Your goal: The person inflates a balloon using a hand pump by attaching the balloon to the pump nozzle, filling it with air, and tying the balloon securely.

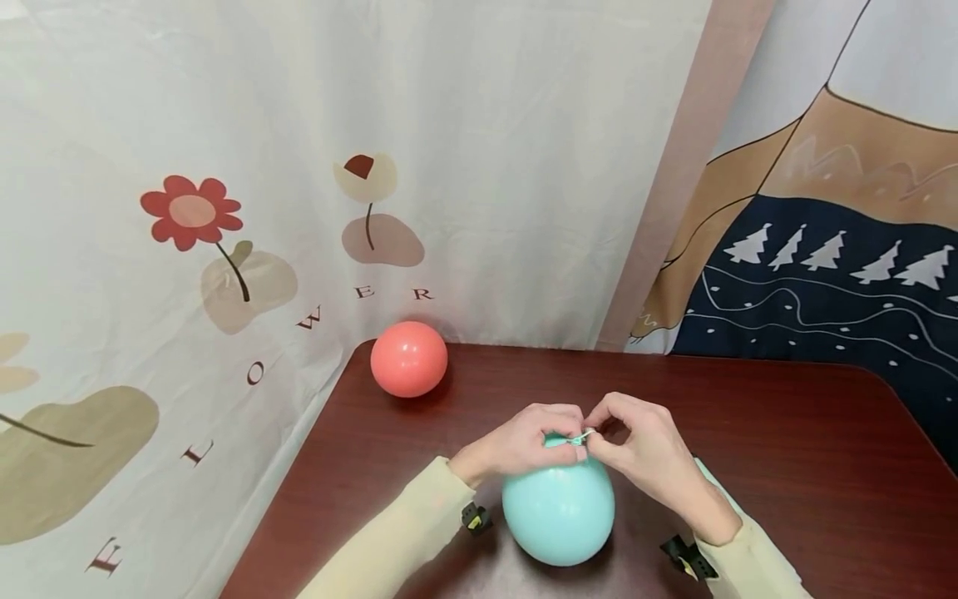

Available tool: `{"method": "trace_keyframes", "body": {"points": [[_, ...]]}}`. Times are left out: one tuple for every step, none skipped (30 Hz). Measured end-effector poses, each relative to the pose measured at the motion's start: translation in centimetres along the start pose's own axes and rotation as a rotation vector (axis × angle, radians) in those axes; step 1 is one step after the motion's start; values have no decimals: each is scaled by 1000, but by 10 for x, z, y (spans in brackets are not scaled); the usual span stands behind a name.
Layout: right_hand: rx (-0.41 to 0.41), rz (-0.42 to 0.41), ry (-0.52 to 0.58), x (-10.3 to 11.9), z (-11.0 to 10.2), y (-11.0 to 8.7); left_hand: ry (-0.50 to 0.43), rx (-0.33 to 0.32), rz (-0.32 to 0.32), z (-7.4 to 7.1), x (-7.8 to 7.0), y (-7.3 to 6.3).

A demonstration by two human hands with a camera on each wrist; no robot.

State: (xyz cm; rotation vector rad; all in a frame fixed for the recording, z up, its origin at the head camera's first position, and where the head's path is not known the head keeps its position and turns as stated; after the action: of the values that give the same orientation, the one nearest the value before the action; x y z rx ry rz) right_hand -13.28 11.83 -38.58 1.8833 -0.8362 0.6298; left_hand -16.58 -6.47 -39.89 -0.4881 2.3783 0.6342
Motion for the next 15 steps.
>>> {"method": "trace_keyframes", "body": {"points": [[-6, 15, 2, 0, -1, 0, -8, -26, 8, 0, 1, 0], [-13, 26, 2, 1, -1, 0, -14, -48, 15, 0, 1, 0], [-21, 39, 2, 1, -2, 0, -29, -69, 20, 0, 2, 0], [-31, 49, 0, 1, -2, 0, -39, -95, 25, 1, 3, 0], [-42, 56, -6, 2, -3, 0, -44, -123, 32, 1, 4, 0], [-56, 62, -16, 2, -3, 0, -45, -155, 40, 1, 3, 0], [-71, 64, -28, 3, -4, 0, -45, -185, 41, 2, 4, 1], [-87, 64, -41, 4, -4, 1, -46, -216, 41, 2, 4, 1], [-105, 62, -57, 5, -5, 1, -44, -250, 39, 3, 4, 1], [-124, 56, -73, 5, -5, 2, -44, -281, 36, 3, 5, 1], [-140, 48, -88, 6, -4, 2, -48, -312, 30, 3, 5, 1], [-159, 40, -101, 6, -4, 2, -60, -341, 20, 3, 5, 0], [-180, 25, -111, 6, -3, 2, -77, -369, 9, 3, 6, 0], [-200, 10, -122, 6, -2, 2, -91, -397, -2, 3, 6, 0], [-221, -6, -130, 6, -1, 2, -95, -424, -11, 4, 6, 0]]}}
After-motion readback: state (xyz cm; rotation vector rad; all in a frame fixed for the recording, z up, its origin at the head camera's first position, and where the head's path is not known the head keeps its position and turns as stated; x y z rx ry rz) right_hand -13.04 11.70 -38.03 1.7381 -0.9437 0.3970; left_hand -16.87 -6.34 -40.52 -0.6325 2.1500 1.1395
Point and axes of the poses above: each hand's wrist, its own y-axis towards the middle knuckle, its own z-axis out of the palm, x = y × z, the point moved 3 cm from there along y, towards the middle knuckle, and after that the axes turned 9 degrees about y, right-handed, at the moved point
